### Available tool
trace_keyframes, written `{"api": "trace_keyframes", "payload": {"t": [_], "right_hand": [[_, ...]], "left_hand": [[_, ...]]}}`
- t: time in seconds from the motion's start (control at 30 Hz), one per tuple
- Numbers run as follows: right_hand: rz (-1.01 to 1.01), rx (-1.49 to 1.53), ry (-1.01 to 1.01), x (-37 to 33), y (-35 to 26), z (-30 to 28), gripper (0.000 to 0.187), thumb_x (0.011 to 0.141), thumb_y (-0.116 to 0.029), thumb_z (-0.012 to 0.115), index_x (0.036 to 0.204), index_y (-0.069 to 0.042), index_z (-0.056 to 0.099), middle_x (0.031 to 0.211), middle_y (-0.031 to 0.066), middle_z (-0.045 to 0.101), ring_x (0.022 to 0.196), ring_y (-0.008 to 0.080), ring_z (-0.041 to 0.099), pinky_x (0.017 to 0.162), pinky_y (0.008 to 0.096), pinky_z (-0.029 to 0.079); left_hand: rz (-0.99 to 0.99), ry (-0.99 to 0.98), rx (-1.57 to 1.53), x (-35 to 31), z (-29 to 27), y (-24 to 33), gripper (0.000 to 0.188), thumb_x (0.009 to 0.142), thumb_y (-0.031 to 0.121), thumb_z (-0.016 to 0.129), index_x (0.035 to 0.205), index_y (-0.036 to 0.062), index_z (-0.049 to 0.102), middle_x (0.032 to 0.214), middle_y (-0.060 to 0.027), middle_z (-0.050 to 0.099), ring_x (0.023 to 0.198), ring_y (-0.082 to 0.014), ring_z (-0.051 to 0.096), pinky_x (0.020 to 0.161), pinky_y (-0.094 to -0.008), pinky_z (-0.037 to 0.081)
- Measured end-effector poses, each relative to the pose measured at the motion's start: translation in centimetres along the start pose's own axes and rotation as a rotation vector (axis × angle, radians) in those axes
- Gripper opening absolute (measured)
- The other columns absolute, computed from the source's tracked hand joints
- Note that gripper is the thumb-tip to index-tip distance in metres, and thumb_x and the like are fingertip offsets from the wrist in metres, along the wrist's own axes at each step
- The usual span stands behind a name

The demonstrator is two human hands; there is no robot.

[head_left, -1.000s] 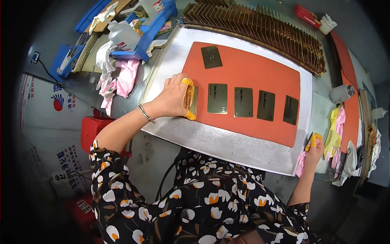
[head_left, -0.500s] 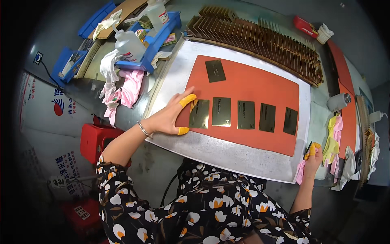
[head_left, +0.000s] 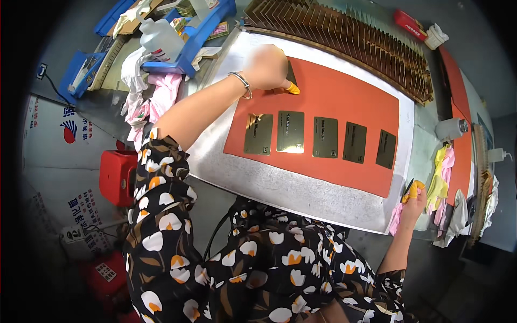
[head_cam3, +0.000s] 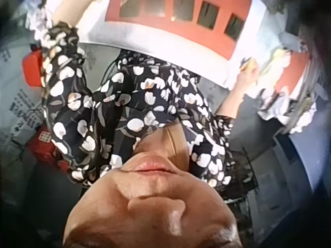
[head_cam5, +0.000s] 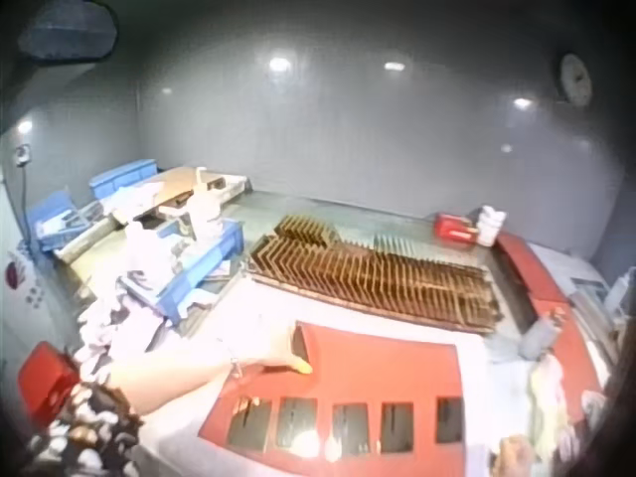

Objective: The person repeatedly wipes small rectangular cards with a cloth, applying liquid from a bottle to the cloth between wipes. The cards are placed on a red mat and handled one at a time.

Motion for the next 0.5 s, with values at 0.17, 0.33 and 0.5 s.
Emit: {"api": "trace_keyframes", "payload": {"t": [0.17, 0.33, 0.5], "right_hand": [[0.013, 0.025, 0.019, -0.1, 0.1, 0.0, 0.012, 0.09, -0.013, 0.054, 0.097, -0.003, 0.055, 0.066, -0.0048, 0.045, 0.053, 0.0022, 0.041, 0.046, 0.0174, 0.033], [0.049, 0.013, 0.01, -0.3, 0.1, -0.1, 0.011, 0.09, -0.012, 0.054, 0.098, -0.005, 0.054, 0.069, -0.0035, 0.047, 0.055, 0.0027, 0.042, 0.046, 0.0181, 0.033], [0.091, 0.0, -0.042, 0.4, -4.4, 3.3, 0.009, 0.09, -0.011, 0.054, 0.097, -0.006, 0.054, 0.067, -0.0026, 0.047, 0.053, 0.0033, 0.043, 0.046, 0.0171, 0.034]], "left_hand": [[0.284, 0.132, 0.153, -1.0, -1.0, 1.9, 0.062, 0.058, 0.041, 0.073, 0.103, 0.0019, 0.058, 0.099, -0.0151, 0.054, 0.091, -0.0279, 0.055, 0.079, -0.0352, 0.046], [0.431, 0.266, -0.259, -2.3, -1.8, -0.2, 0.069, 0.066, 0.034, 0.072, 0.121, 0.0026, 0.046, 0.105, -0.0146, 0.056, 0.096, -0.028, 0.057, 0.084, -0.0349, 0.047], [0.507, 0.158, -0.798, -3.6, 1.5, -5.2, 0.074, 0.067, 0.016, 0.069, 0.132, 0.0006, 0.036, 0.13, -0.0176, 0.045, 0.123, -0.0267, 0.042, 0.104, -0.0334, 0.031]]}}
Point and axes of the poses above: each hand's wrist, its own x-axis towards the middle knuckle, its own z-axis out of the palm, y = z × x, the point moved 3 cm from there along x, towards the middle knuckle
